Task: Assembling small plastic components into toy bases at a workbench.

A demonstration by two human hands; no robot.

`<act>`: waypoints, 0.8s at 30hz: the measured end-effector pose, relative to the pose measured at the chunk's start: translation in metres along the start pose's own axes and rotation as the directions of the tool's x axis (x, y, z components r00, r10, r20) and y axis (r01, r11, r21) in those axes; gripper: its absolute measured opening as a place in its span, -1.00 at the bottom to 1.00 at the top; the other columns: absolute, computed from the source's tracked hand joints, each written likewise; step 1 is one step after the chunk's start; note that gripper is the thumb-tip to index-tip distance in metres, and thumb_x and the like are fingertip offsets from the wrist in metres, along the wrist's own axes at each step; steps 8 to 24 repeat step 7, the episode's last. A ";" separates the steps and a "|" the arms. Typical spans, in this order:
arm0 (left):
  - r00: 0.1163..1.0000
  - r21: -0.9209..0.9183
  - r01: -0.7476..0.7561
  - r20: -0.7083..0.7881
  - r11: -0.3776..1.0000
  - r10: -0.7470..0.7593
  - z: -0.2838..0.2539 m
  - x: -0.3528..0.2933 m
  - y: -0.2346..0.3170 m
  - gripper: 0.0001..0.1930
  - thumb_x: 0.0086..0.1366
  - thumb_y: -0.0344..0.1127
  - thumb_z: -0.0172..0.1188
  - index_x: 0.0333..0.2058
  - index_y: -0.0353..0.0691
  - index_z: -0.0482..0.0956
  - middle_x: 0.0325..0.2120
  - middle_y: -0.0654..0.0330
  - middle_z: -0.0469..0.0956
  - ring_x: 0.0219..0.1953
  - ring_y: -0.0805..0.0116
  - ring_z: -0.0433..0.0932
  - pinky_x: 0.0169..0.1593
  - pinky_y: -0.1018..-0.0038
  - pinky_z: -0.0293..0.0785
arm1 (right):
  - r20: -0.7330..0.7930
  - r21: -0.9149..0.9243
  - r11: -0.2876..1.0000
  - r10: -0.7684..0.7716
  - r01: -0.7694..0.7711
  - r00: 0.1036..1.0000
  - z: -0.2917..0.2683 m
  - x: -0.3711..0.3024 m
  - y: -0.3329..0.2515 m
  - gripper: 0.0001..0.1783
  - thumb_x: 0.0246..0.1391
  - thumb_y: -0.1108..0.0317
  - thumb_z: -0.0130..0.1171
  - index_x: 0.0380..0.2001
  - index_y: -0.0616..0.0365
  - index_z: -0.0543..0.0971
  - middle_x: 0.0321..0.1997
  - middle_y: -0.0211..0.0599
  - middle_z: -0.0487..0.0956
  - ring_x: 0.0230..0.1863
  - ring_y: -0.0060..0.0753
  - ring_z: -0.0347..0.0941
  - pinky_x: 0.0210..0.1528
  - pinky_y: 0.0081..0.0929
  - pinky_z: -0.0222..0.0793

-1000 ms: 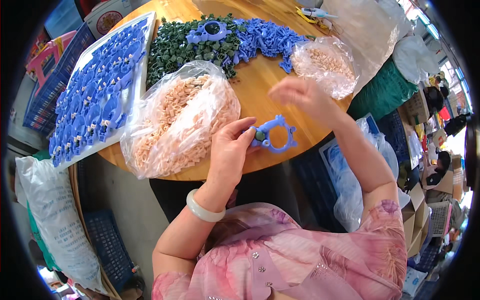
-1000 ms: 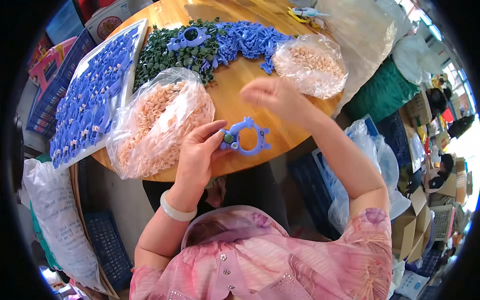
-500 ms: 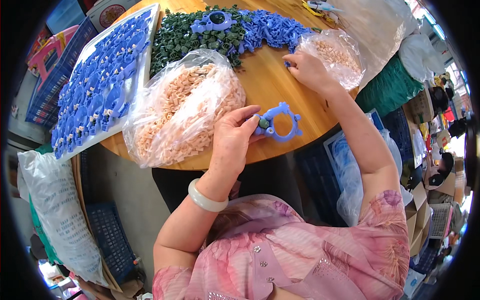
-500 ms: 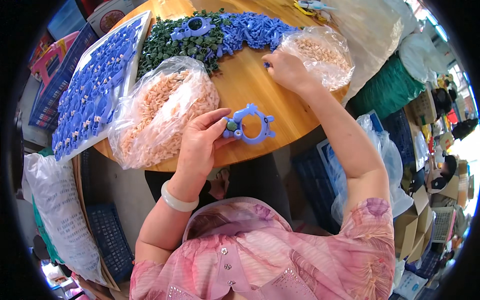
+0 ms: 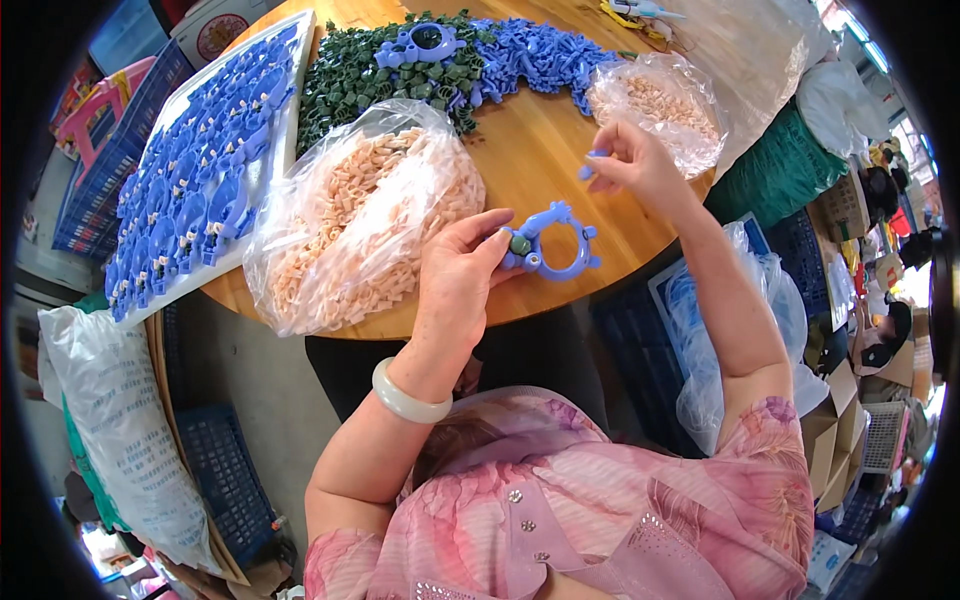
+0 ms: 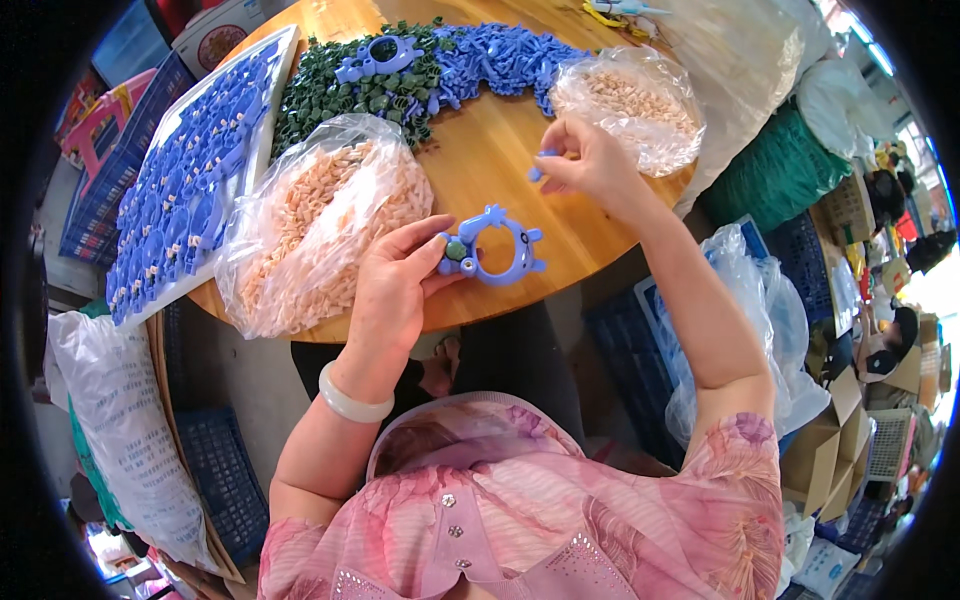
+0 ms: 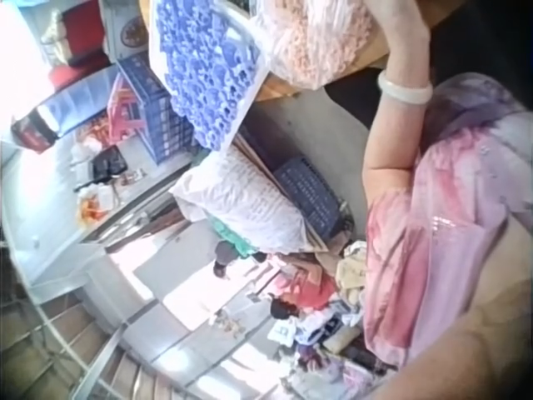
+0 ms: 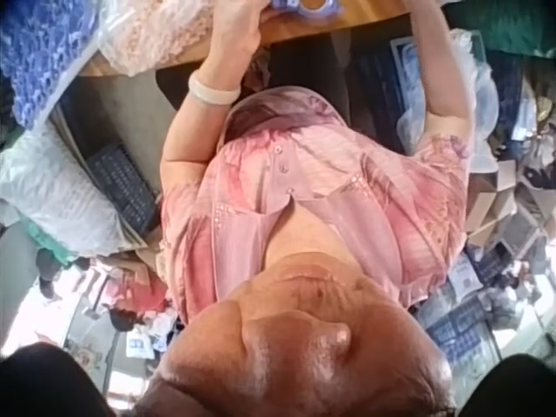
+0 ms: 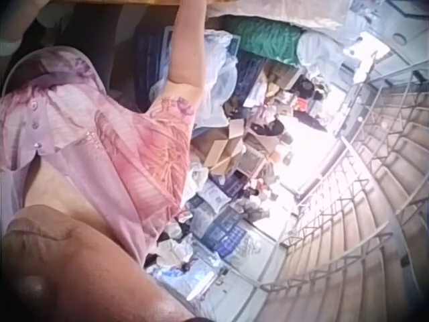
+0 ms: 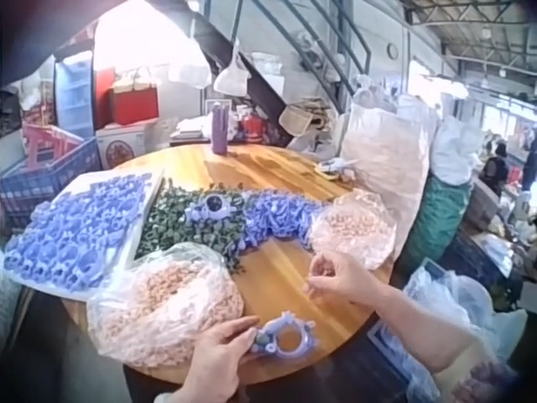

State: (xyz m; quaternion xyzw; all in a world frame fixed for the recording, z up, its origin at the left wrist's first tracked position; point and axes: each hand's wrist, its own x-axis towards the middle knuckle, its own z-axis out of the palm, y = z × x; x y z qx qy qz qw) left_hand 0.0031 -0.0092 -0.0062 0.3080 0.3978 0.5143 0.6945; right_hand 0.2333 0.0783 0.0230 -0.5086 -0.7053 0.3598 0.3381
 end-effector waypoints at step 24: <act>1.000 -0.043 -0.005 -0.007 0.999 0.005 -0.002 -0.003 -0.003 -0.74 0.25 -0.48 0.04 -0.09 -0.44 0.45 -0.32 0.09 0.54 -0.34 0.39 0.57 -0.24 0.49 0.57 | 0.058 0.178 0.975 0.124 -0.133 0.991 0.006 -0.023 0.027 -0.62 0.05 0.30 0.19 -0.03 0.04 0.44 -0.43 -0.44 0.58 -0.45 -0.65 0.52 -0.51 -0.75 0.35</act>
